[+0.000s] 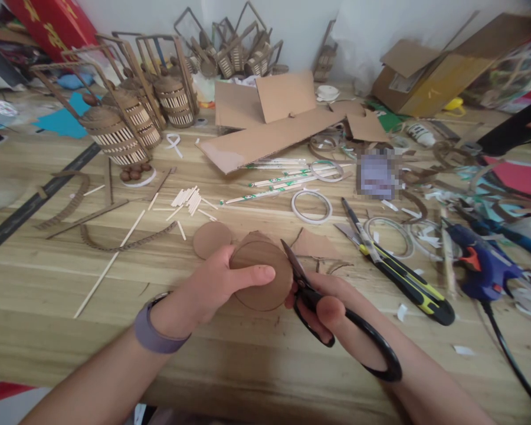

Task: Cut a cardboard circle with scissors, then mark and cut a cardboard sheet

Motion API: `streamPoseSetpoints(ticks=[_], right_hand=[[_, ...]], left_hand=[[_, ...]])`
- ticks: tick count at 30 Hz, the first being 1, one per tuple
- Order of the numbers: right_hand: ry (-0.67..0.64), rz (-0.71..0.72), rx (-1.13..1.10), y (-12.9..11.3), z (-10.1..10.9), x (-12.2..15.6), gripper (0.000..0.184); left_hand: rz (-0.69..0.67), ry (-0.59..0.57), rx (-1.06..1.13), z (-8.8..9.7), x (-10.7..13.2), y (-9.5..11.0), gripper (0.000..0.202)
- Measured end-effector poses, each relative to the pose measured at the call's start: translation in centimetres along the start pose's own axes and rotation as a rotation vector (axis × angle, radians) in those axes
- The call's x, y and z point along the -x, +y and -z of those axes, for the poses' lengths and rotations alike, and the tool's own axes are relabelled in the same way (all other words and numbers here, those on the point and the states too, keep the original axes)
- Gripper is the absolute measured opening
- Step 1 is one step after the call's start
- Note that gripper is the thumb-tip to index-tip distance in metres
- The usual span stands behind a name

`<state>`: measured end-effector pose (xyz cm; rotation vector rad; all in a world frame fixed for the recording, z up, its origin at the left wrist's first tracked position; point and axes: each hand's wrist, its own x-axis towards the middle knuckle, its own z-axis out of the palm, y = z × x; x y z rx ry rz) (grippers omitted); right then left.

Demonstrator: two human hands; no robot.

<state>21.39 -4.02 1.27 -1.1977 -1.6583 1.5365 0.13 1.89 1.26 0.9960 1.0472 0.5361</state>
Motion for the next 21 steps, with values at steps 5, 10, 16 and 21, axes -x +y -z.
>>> streamPoseSetpoints(ticks=[5, 10, 16, 21], right_hand=[[0.014, -0.013, -0.014, 0.09, -0.17, 0.04, 0.068], [0.018, -0.054, -0.032, 0.14, -0.24, 0.13, 0.069], [0.030, -0.014, -0.016, 0.44, -0.44, -0.07, 0.070], [0.043, 0.007, -0.006, 0.70, -0.57, -0.10, 0.074]], left_hand=[[-0.004, 0.012, -0.006, -0.15, -0.01, 0.07, 0.035], [-0.040, -0.090, 0.052, -0.28, -0.05, 0.12, 0.029], [-0.042, -0.082, 0.051, -0.33, -0.04, 0.13, 0.031], [-0.041, -0.096, 0.049, -0.26, -0.11, 0.02, 0.032]])
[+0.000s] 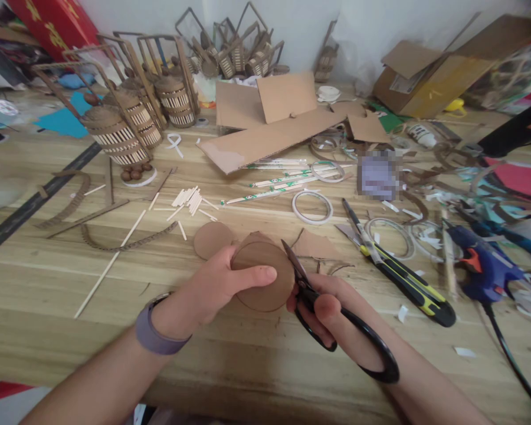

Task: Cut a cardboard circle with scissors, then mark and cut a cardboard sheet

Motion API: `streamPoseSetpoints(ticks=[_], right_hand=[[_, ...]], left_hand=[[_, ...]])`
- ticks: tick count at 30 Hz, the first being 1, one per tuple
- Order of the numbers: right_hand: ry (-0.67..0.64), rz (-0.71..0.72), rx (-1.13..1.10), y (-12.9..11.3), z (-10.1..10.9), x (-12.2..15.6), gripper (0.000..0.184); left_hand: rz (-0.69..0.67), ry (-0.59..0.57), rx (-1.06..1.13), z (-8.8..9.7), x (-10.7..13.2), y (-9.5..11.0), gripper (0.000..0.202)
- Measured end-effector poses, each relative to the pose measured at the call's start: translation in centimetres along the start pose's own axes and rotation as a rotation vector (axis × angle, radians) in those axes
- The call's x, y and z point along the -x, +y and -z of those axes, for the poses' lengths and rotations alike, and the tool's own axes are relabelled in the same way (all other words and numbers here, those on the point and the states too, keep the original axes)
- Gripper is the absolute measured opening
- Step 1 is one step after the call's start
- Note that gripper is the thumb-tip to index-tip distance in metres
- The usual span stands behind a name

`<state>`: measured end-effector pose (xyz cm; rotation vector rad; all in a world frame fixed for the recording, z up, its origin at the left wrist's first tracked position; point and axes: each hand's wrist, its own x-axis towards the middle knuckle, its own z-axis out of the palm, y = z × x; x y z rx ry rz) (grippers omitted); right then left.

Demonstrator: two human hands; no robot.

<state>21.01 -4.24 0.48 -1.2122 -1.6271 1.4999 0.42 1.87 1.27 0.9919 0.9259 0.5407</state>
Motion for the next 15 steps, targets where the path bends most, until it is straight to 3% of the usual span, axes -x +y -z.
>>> streamPoseSetpoints(ticks=[15], right_hand=[[0.012, -0.016, -0.023, -0.05, -0.10, 0.15, 0.073]], left_hand=[[-0.008, -0.005, 0.024, -0.06, 0.01, -0.18, 0.028]])
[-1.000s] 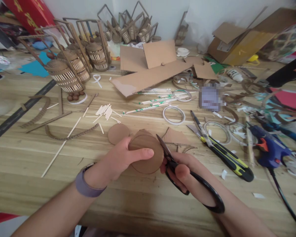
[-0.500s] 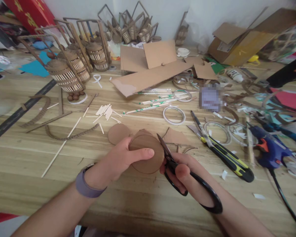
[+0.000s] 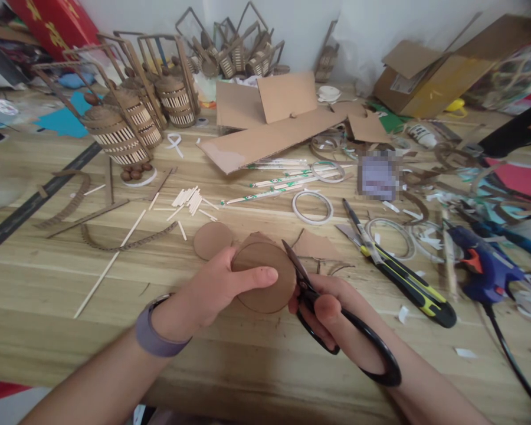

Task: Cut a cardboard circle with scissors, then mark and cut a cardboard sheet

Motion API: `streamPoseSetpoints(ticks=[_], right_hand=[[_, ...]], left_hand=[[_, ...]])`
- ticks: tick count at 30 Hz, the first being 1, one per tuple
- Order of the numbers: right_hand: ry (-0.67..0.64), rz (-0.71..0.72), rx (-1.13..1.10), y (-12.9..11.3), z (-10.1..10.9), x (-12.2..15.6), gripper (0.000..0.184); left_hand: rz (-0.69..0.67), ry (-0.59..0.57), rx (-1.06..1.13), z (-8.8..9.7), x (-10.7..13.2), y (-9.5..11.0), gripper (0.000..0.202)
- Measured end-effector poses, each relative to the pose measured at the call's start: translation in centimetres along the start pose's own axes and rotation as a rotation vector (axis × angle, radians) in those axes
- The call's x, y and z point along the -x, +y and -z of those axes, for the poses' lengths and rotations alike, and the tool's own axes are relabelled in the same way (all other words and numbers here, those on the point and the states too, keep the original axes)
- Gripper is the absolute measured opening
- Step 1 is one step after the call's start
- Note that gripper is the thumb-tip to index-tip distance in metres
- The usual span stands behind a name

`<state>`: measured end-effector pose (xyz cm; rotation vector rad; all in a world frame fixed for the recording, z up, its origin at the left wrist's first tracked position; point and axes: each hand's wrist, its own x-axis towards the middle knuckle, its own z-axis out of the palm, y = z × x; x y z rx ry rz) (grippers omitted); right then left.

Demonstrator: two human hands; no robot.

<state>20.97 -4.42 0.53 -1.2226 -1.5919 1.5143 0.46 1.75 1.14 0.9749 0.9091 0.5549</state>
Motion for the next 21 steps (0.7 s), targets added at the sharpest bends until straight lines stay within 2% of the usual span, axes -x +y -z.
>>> streamPoseSetpoints(ticks=[15, 21], right_hand=[[-0.003, -0.035, -0.040, -0.04, 0.11, -0.02, 0.069], [-0.005, -0.008, -0.017, 0.04, 0.08, -0.17, 0.071]], left_hand=[[-0.008, -0.003, 0.004, 0.14, -0.01, -0.10, 0.028], [-0.011, 0.007, 0.005, 0.03, 0.01, 0.02, 0.024]])
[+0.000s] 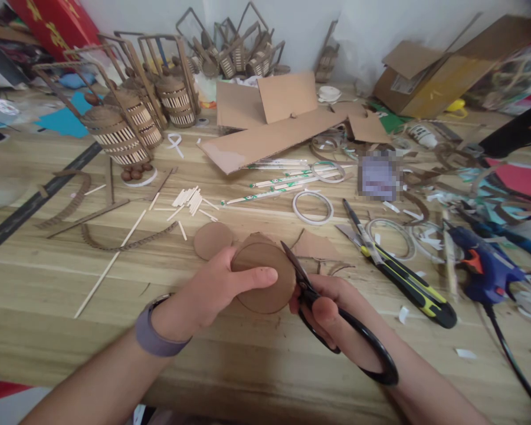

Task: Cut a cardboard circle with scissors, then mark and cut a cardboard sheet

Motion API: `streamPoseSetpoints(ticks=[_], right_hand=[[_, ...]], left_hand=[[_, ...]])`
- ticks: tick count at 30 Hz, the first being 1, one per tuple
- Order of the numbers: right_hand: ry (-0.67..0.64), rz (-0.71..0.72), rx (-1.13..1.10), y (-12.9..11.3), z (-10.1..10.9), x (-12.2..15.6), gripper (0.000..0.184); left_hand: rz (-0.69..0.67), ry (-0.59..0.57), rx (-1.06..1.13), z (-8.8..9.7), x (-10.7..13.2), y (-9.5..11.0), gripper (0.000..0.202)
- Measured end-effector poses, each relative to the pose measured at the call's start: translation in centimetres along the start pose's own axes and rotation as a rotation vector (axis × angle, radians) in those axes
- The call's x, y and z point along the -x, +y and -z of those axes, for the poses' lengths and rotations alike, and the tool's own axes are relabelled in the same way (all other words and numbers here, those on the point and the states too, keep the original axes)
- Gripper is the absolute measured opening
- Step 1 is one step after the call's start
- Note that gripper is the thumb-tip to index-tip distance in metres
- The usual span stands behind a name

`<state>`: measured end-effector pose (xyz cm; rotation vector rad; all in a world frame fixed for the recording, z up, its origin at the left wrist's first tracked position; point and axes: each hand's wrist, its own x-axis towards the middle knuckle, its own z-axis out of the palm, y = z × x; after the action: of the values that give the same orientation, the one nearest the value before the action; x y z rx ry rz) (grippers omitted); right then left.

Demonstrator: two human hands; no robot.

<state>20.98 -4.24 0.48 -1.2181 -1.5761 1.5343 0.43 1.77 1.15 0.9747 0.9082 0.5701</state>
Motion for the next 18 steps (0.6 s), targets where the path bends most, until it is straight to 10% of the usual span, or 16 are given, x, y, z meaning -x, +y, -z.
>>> streamPoseSetpoints(ticks=[18], right_hand=[[-0.028, 0.118, 0.109, -0.36, 0.19, -0.43, 0.072]], left_hand=[[0.031, -0.003, 0.017, -0.14, 0.08, 0.05, 0.030]])
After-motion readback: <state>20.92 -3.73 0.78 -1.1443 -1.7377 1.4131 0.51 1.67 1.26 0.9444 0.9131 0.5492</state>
